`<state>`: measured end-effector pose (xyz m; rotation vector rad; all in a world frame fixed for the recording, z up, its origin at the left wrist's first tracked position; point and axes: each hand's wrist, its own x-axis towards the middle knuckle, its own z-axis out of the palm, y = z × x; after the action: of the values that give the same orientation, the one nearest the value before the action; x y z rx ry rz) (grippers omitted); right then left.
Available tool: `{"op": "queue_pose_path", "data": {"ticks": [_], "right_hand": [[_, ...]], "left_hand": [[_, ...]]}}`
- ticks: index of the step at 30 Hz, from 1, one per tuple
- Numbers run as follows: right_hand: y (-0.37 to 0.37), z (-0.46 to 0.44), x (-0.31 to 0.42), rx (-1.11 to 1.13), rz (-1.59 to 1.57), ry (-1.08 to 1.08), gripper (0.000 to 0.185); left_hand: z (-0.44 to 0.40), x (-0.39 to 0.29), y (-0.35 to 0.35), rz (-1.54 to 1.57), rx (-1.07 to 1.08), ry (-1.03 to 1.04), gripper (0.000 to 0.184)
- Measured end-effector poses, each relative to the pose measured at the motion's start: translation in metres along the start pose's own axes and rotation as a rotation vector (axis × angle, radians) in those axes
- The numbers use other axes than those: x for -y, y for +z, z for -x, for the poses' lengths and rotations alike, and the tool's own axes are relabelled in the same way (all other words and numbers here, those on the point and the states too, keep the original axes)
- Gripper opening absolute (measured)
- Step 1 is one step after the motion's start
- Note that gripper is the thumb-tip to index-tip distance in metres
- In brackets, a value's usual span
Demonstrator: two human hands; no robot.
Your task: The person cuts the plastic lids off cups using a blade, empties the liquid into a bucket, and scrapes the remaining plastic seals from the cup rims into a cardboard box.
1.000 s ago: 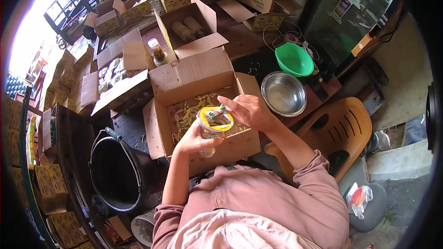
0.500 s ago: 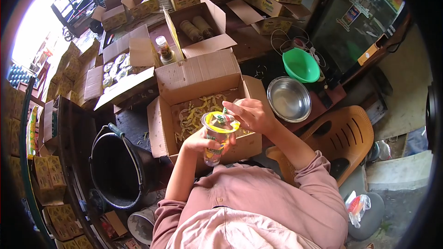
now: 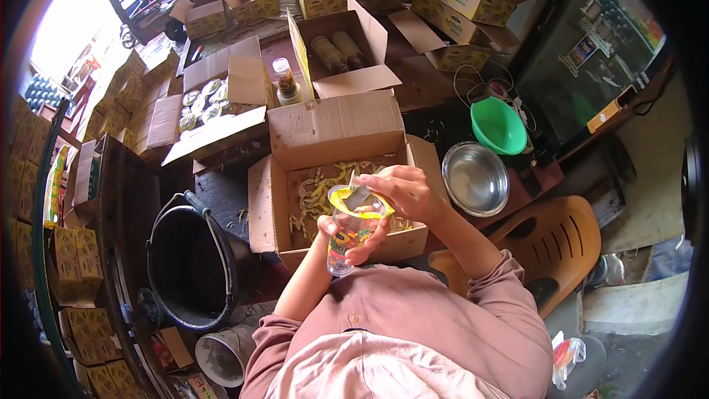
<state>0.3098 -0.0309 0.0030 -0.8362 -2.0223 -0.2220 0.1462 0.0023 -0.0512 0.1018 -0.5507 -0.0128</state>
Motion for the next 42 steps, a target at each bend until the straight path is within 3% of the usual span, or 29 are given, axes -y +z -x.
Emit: {"op": "queue_pose_path", "data": {"ticks": [4,8,11,14,17,20,26,31,42], "right_hand": [[-0.015,-0.013,-0.005,0.054,0.061,-0.018,0.027],[-0.022,-0.007,-0.009,0.144,0.110,-0.039,0.016],[-0.023,-0.008,-0.010,0.184,0.171,-0.055,0.015],[-0.020,-0.009,-0.012,0.200,0.221,-0.056,0.016],[-0.015,-0.009,-0.014,0.213,0.219,-0.043,0.018],[-0.011,-0.012,-0.015,0.208,0.217,-0.043,0.019],[-0.005,-0.007,-0.017,0.199,0.236,-0.043,0.019],[-0.002,-0.002,-0.019,0.211,0.220,-0.035,0.018],[0.000,-0.003,-0.020,0.184,0.188,-0.090,0.017]], "left_hand": [[0.006,-0.015,0.005,-0.261,-0.116,0.062,0.076],[0.025,-0.030,0.014,-0.581,-0.373,0.165,0.077],[0.034,-0.037,0.028,-1.066,-0.727,0.066,0.073],[0.031,-0.030,0.035,-1.049,-0.792,0.189,0.074],[0.017,-0.026,0.040,-1.733,-0.844,0.263,0.070],[0.007,-0.019,0.042,-1.820,-0.990,0.370,0.064],[0.001,-0.017,0.048,-2.100,-1.151,0.349,0.054],[-0.003,-0.011,0.047,-2.158,-1.177,0.466,0.053],[-0.002,-0.012,0.042,-2.059,-1.197,0.409,0.048]]}}
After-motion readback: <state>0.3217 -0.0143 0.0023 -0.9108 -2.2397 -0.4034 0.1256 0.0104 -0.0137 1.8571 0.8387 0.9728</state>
